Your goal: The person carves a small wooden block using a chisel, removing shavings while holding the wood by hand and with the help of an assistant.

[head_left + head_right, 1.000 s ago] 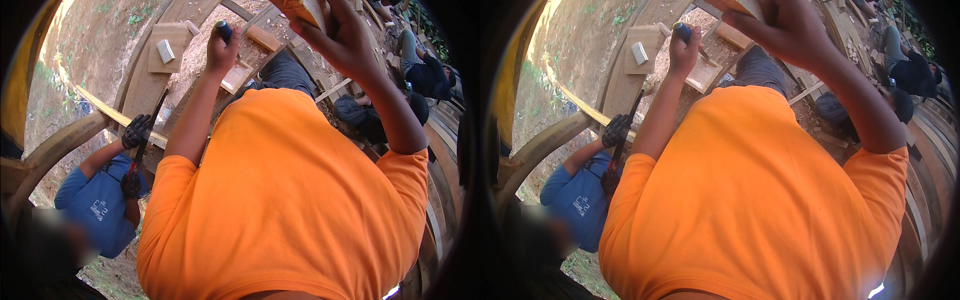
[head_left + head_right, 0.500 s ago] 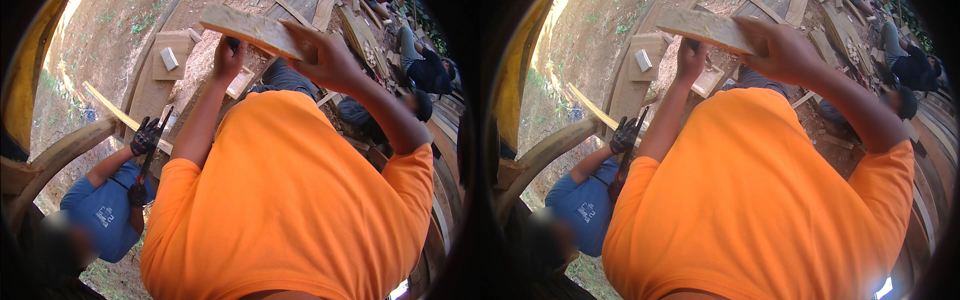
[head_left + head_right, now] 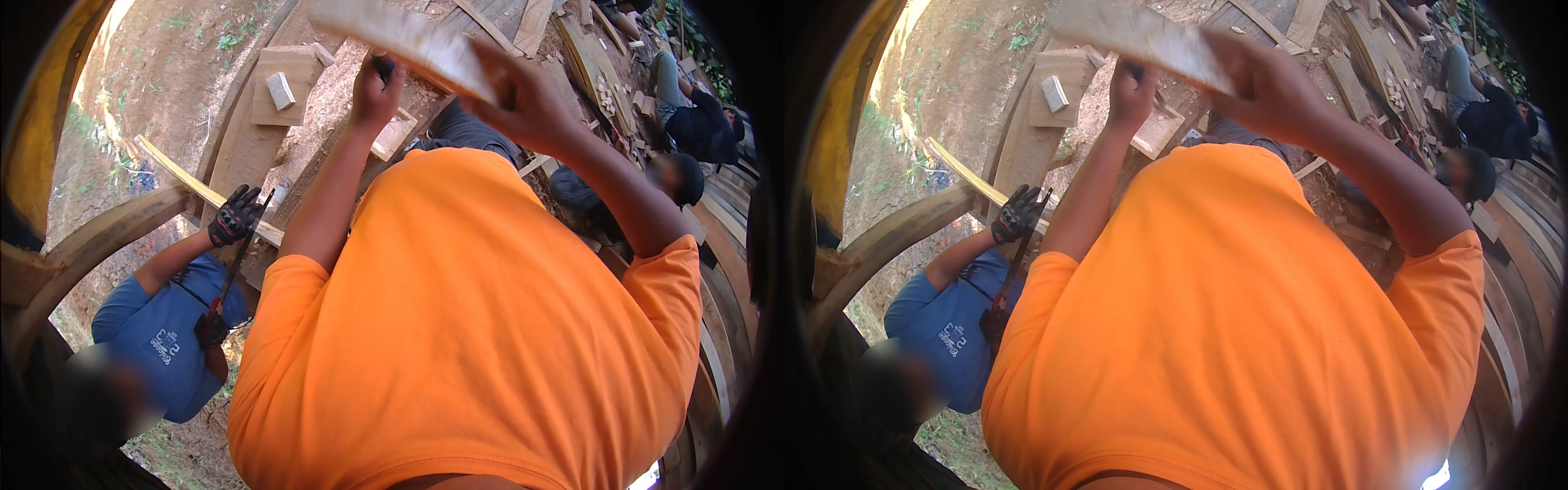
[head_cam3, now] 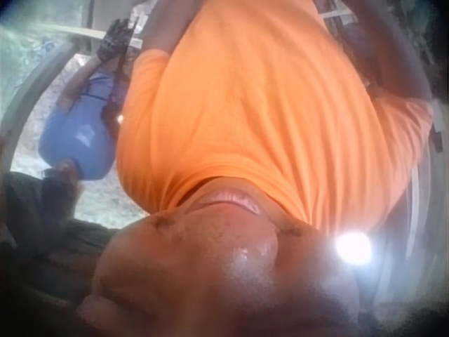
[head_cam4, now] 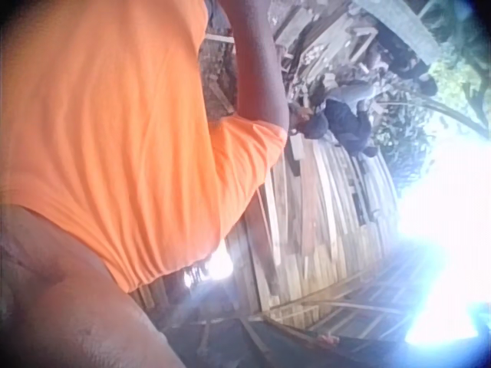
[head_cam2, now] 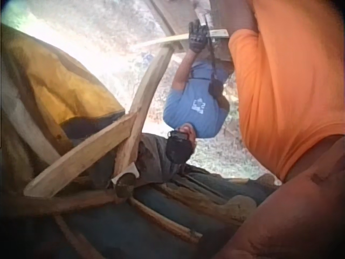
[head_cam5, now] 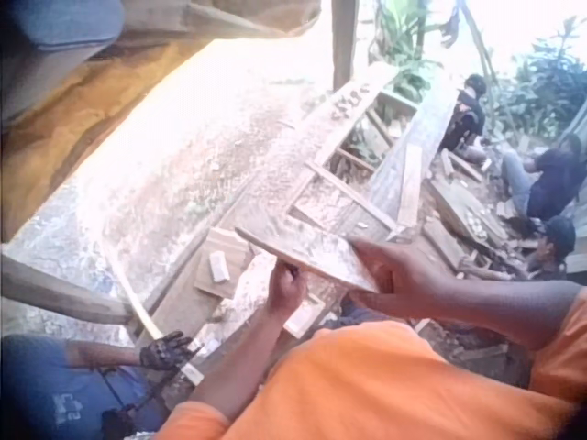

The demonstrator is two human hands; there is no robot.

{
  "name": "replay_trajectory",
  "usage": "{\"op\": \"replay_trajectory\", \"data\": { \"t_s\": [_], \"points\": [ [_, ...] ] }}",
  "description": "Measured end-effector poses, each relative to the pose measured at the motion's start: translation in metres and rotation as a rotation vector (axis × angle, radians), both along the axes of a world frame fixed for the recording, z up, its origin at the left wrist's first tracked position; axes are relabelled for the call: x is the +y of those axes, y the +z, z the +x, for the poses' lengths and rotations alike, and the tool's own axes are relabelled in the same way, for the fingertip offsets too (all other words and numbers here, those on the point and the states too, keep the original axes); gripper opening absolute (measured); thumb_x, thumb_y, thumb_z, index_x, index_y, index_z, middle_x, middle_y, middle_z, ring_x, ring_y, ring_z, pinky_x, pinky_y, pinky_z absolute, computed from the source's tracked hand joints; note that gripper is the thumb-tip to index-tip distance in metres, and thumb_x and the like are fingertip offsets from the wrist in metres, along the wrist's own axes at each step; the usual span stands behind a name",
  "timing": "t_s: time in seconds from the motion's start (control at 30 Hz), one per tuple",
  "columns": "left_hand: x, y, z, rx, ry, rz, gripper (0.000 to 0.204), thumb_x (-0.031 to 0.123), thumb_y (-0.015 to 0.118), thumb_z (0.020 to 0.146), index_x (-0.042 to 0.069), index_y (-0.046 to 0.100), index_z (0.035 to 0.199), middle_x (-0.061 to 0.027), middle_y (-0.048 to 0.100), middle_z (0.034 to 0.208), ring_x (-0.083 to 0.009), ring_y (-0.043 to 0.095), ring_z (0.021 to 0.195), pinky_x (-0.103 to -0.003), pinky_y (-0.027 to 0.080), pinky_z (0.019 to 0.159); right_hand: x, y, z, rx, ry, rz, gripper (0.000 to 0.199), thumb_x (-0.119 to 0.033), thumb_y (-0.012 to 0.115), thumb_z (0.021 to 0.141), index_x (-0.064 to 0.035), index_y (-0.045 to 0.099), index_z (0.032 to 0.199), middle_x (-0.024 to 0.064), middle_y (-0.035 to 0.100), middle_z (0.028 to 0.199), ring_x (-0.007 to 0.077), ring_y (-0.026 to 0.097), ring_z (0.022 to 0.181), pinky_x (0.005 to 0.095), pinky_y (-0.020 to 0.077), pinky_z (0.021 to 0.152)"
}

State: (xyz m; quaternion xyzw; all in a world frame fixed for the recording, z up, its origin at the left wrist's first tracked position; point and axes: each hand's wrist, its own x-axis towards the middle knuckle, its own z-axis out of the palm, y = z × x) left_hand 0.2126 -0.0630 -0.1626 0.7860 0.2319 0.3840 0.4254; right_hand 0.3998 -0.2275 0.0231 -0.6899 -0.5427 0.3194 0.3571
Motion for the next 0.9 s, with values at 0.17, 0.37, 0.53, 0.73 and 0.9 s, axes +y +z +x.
{"op": "replay_trajectory", "data": {
  "t_s": [0.17, 0.37, 0.53, 0.73, 0.9],
  "points": [
    [-0.003, 0.007, -0.01, 0.172, 0.08, -0.315, 0.018, 0.017, 0.066, 0.097, 0.0, 0.067, 0.104, -0.016, 0.073, 0.097, -0.0326, 0.072, 0.091, -0.04, 0.055, 0.08, 0.006, 0.01, -0.002, 0.069, 0.04, -0.01, 0.073, -0.01, 0.08, 0.088, -0.0076, 0.048, 0.154, 0.0134, 0.071, 0.113, 0.0108, 0.066, 0.095, 0.0274, 0.053, 0.082],
    [0.005, 0.009, -0.005, 0.074, 0.011, -0.11, 0.025, 0.027, 0.069, 0.1, 0.004, 0.06, 0.103, -0.0117, 0.065, 0.083, -0.0289, 0.066, 0.08, -0.039, 0.053, 0.074, 0.005, 0.007, 0.008, -0.014, 0.128, -0.061, 0.074, -0.008, 0.078, 0.091, -0.0077, 0.044, 0.156, 0.0144, 0.071, 0.117, 0.0131, 0.068, 0.093, 0.0272, 0.0536, 0.083],
    [0.0, -0.007, -0.004, 0.038, 0.045, -0.182, 0.022, 0.025, 0.068, 0.1, 0.004, 0.061, 0.104, -0.0109, 0.067, 0.085, -0.0281, 0.067, 0.08, -0.038, 0.053, 0.075, -0.003, -0.015, 0.002, -0.017, 0.062, -0.013, 0.073, -0.009, 0.079, 0.091, -0.0069, 0.045, 0.155, 0.0143, 0.07, 0.118, 0.0136, 0.069, 0.097, 0.0285, 0.0554, 0.084],
    [-0.005, 0.011, -0.011, 0.121, 0.057, -0.357, 0.02, 0.018, 0.068, 0.098, 0.002, 0.064, 0.109, -0.0135, 0.07, 0.093, -0.0263, 0.069, 0.084, -0.038, 0.054, 0.078, 0.004, 0.007, -0.006, 0.182, -0.093, 0.001, 0.075, -0.01, 0.081, 0.087, -0.0055, 0.046, 0.154, 0.0143, 0.07, 0.121, 0.0158, 0.067, 0.106, 0.0301, 0.0521, 0.094],
    [0.002, 0.003, -0.011, 0.021, 0.026, -0.213, 0.03, 0.031, 0.066, 0.103, 0.005, 0.054, 0.095, -0.0056, 0.06, 0.077, -0.0175, 0.062, 0.069, -0.033, 0.052, 0.066, 0.005, 0.007, 0.006, 0.017, 0.137, -0.127, 0.077, -0.012, 0.08, 0.09, -0.002, 0.04, 0.156, 0.016, 0.065, 0.13, 0.0199, 0.064, 0.119, 0.0338, 0.0496, 0.103]
  ]
}}
